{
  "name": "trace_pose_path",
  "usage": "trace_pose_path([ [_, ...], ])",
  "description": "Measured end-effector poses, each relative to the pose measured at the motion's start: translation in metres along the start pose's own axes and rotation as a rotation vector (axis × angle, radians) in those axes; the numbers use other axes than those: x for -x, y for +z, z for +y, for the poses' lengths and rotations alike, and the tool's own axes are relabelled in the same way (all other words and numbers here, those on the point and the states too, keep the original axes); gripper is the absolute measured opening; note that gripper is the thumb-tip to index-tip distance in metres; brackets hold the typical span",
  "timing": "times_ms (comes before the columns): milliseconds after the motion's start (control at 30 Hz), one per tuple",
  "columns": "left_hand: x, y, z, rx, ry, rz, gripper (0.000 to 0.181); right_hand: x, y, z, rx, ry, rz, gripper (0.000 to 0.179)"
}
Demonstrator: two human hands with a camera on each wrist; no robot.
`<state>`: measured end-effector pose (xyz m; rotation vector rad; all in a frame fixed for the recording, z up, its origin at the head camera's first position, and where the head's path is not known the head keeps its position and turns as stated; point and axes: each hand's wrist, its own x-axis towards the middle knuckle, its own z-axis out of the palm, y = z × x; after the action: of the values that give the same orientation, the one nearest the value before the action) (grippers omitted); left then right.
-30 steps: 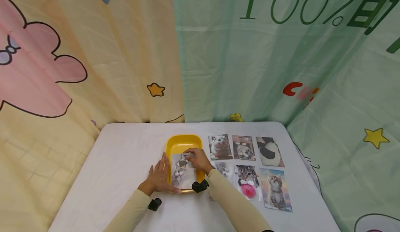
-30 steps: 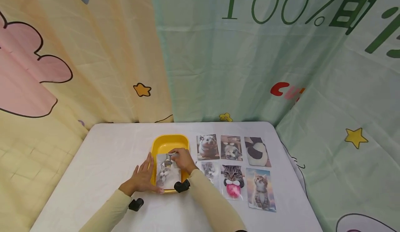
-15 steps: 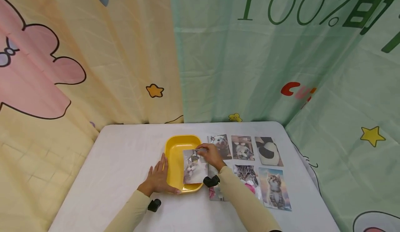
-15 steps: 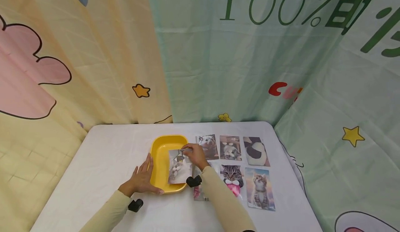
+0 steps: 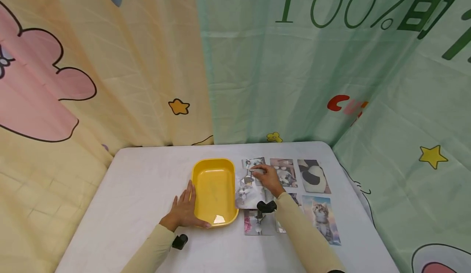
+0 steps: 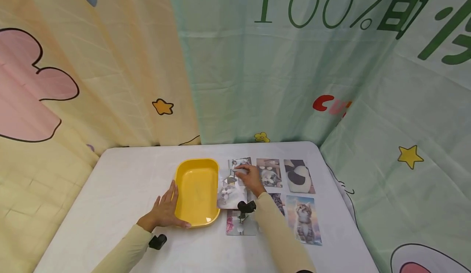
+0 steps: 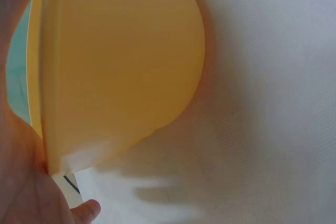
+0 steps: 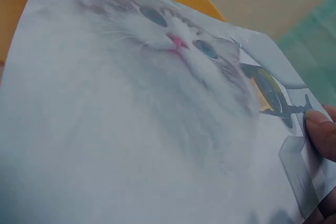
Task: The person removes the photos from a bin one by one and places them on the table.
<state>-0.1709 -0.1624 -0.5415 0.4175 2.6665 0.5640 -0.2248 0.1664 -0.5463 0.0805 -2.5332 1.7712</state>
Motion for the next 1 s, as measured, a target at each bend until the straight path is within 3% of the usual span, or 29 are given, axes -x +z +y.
trace_pose_path([
  [200, -0.001, 0.003, -0.002, 0.000, -0.006, 0.000, 0.152, 0.006, -0.042, 0.019, -0.010, 0.085, 0.090, 0.027],
  [400, -0.002, 0.006, -0.003, 0.004, -0.006, 0.001, 0.152, 0.019, -0.088, 0.043, -0.086, 0.143, 0.137, 0.033],
  [633, -0.003, 0.005, -0.003, 0.007, -0.019, -0.009, 0.152, 0.033, -0.141, 0.058, -0.037, 0.213, 0.207, 0.036],
  [867, -0.002, 0.001, 0.002, -0.009, -0.014, -0.012, 0.150, 0.057, -0.212, 0.088, 0.094, 0.261, 0.158, 0.043],
  [1000, 0.001, -0.002, 0.002, -0.006, -0.021, -0.014, 0.150, 0.071, -0.243, 0.096, 0.199, 0.295, 0.075, 0.050],
])
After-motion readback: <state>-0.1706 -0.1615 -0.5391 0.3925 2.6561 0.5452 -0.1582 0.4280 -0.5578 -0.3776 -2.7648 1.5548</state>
